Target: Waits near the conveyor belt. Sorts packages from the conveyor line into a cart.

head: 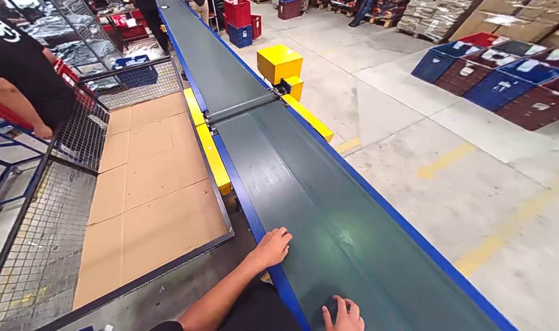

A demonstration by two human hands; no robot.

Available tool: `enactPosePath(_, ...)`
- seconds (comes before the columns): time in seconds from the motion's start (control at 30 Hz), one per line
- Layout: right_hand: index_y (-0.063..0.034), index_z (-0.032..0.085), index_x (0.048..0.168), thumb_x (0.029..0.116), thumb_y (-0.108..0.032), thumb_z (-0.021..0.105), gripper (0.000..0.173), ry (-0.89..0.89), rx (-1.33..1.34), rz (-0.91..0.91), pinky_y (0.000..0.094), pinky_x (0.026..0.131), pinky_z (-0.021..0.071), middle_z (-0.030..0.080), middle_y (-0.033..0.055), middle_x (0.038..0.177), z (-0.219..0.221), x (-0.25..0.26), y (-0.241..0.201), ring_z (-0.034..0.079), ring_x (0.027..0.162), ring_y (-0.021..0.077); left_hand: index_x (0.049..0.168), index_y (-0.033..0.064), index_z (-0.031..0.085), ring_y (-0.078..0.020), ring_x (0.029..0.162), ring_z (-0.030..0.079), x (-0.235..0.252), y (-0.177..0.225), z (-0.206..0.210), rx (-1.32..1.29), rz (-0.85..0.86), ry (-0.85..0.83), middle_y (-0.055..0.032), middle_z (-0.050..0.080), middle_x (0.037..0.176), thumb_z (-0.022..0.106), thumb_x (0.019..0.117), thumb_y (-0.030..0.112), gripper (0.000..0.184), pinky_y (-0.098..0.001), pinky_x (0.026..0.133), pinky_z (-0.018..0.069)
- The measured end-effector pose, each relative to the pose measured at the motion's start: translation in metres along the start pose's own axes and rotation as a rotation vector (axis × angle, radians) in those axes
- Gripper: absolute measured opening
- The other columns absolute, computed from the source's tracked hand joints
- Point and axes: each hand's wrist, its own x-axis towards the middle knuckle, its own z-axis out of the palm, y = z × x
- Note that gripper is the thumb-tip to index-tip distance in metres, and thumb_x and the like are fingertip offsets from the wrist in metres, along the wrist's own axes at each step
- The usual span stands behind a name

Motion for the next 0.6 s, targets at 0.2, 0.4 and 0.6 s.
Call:
enactPosePath(0.2, -0.0064, 0.069, 0.125, 0.0921, -0.029, 0.068, 0.04, 0.04, 0.023, -0.091, 0.0616, 0.095, 0.0502, 0.059, 0.0253, 0.135, 0.004, 0.007, 0.0, 0.058, 0.122, 0.0456, 0.135, 0.0039, 0.063, -0.0345, 0.125, 0.062, -0.002, 0.009, -0.004, -0.029, 0.121, -0.079, -0.0184, 0.061, 0.137, 0.055, 0.1041, 0.017, 0.034, -0.051, 0.106, 0.0513)
enactPosePath(0.4, -0.0083, 0.068, 0.124, 0.0932, -0.035, 0.068, 0.041, -0.029, -0.02, 0.006, 0.0599, 0.089, 0.0521, 0.06, 0.0242, 0.131, 0.001, 0.013, -0.001, 0.059, 0.118, 0.0443, 0.126, -0.0001, 0.067, -0.0397, 0.125, 0.061, 0.003, 0.002, -0.004, 0.093, 0.044, -0.265, -0.0214, 0.062, 0.134, 0.058, 0.1022, 0.014, 0.029, -0.0605, 0.102, 0.0511)
enactPosePath(0.6, -0.0076, 0.068, 0.119, 0.0917, -0.046, 0.068, 0.047, -0.032, -0.068, 0.097, 0.0591, 0.084, 0.0525, 0.06, 0.0264, 0.125, 0.002, 0.004, 0.006, 0.06, 0.113, 0.0449, 0.135, 0.0032, 0.062, -0.0371, 0.128, 0.06, 0.001, -0.008, -0.001, 0.054, 0.003, -0.233, -0.0192, 0.062, 0.137, 0.056, 0.1041, 0.017, 0.035, -0.0581, 0.105, 0.0501)
